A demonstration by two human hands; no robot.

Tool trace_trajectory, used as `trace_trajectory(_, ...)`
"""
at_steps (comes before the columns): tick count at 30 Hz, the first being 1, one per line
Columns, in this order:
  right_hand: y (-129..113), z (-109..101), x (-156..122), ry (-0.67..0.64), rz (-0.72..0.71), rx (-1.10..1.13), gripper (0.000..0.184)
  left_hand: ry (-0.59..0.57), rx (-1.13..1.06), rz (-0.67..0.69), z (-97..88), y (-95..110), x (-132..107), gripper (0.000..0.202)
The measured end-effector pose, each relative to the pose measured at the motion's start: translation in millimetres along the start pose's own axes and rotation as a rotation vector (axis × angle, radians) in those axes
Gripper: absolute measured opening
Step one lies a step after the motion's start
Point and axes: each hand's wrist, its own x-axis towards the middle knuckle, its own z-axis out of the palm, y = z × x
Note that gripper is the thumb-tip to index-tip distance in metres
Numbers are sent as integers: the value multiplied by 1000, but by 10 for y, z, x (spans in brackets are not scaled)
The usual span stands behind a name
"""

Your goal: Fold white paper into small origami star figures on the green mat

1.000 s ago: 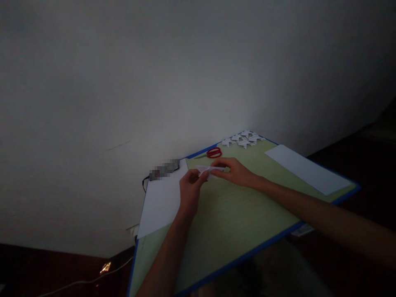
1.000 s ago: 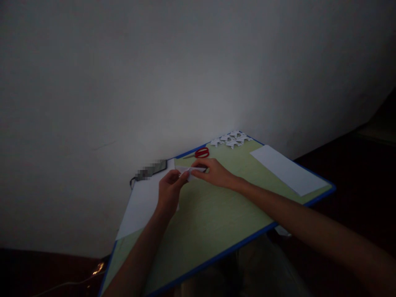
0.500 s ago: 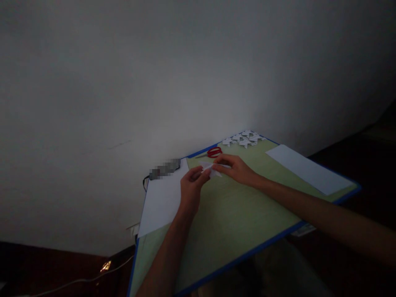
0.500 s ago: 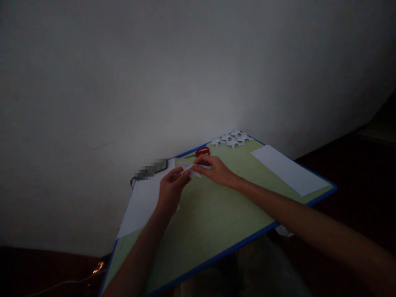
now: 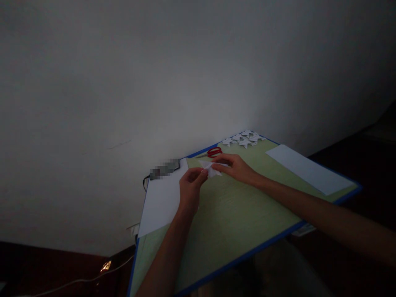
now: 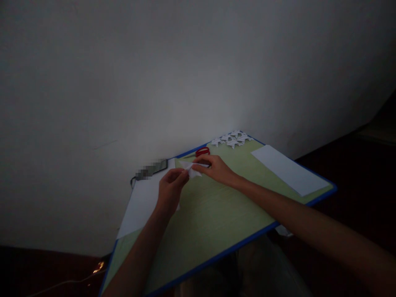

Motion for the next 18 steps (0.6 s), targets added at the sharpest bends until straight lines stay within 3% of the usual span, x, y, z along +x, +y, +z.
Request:
trace_trajectory(6, 7, 3, 9, -12, -12, -76, 29, 11, 79, 29, -17, 3, -3, 30)
trace_trajectory(11, -57, 2, 8, -38, -27, -102, 26, 1, 86, 60, -29, 1, -3, 44)
trace_trajectory(18, -46, 10, 1, -46, -27, -152, 20, 27, 102, 109, -19, 14, -14, 36)
